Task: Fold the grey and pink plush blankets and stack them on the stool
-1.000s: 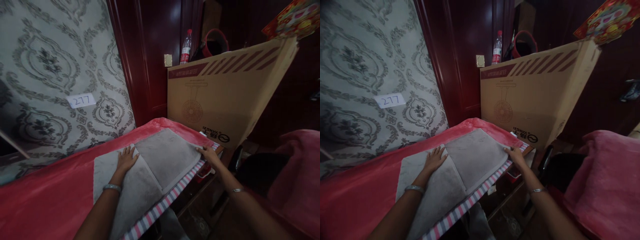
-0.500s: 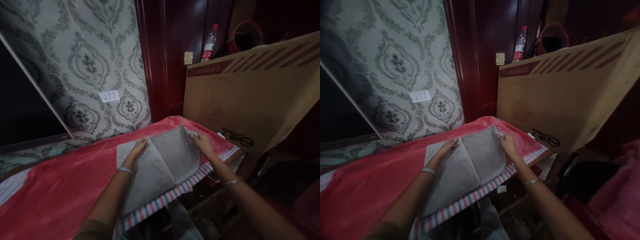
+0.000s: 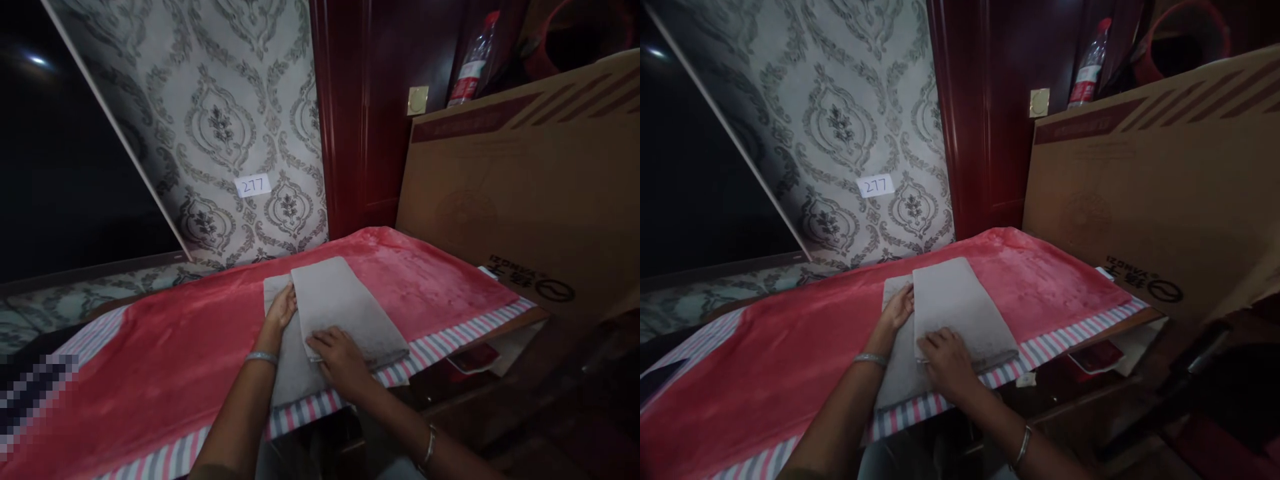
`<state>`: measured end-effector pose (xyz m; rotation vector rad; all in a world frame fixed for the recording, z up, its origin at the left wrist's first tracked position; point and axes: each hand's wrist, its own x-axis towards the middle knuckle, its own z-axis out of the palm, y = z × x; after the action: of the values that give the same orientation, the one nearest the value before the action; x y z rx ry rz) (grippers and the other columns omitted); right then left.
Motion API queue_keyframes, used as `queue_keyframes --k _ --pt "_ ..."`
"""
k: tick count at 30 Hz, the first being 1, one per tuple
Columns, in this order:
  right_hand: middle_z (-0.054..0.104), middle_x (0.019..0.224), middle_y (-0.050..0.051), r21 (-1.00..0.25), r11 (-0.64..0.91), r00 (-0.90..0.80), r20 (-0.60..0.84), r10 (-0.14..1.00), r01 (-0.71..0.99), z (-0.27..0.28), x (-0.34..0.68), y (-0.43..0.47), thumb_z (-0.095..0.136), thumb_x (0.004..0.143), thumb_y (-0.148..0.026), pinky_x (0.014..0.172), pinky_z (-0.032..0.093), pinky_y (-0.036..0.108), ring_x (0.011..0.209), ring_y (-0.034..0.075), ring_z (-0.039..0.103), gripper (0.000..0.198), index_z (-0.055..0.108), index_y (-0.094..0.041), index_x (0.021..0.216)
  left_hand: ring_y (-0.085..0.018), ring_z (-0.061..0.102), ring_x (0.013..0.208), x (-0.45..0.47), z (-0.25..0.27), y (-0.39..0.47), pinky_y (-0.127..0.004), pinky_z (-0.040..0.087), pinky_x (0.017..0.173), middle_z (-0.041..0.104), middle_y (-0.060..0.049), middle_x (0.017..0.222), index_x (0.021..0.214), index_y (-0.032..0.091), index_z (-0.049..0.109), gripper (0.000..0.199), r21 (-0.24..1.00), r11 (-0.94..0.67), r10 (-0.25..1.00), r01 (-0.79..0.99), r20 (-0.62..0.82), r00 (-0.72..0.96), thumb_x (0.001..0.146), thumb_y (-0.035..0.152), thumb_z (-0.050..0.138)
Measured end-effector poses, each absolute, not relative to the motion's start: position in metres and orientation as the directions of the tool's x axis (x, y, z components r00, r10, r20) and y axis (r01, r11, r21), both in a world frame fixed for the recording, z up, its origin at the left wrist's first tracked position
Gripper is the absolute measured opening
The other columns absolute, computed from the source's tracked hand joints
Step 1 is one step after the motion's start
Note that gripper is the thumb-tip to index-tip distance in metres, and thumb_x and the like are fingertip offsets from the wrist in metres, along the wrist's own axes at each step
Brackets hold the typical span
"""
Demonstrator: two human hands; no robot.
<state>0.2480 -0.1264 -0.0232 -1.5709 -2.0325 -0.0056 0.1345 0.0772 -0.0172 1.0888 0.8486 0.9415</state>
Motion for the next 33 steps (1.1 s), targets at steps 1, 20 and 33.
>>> queue_keyframes --k 1,20,33 --pt "0.067 0.129 0.002 -0.349 0.319 -0.154 0.425 0.892 0.881 -0.028 0.249 -0.126 0.052 0.081 -0.005 0.099 0.044 0.035 0.112 0.022 0.056 0.053 0.065 -0.025 0.129 -0.022 0.071 0.098 0.136 -0.02 0.077 -0.036 0.058 0.087 0.073 -0.014 0.114 0.138 0.014 0.048 0.052 0.965 0.168 0.934 -0.203 -0.09 0.346 0.094 0.039 0.054" --pt "0.063 0.137 0.009 -0.356 0.365 -0.189 0.442 0.877 0.86 -0.021 0.225 -0.117 0.049 0.083 -0.003 0.107 0.04 0.041 0.125 0.024 0.054 0.056 0.064 -0.023 0.133 -0.014 0.067 0.076 0.115 0.001 0.09 -0.021 0.053 0.066 0.075 -0.007 0.111 0.13 0.014 0.065 0.071 0.961 -0.101 0.994 0.256 0.087 0.068 0.062 -0.001 0.052" --pt "0.062 0.139 0.007 -0.351 0.397 -0.223 0.443 0.868 0.848 -0.038 0.214 -0.119 0.047 0.089 -0.006 0.11 0.038 0.041 0.129 0.023 0.052 0.053 0.061 -0.025 0.136 -0.017 0.071 0.086 0.107 -0.013 0.083 -0.029 0.058 0.082 0.076 -0.007 0.107 0.135 0.013 0.061 0.069 0.899 -0.113 0.991 0.423 0.132 -0.016 0.068 -0.001 0.047"
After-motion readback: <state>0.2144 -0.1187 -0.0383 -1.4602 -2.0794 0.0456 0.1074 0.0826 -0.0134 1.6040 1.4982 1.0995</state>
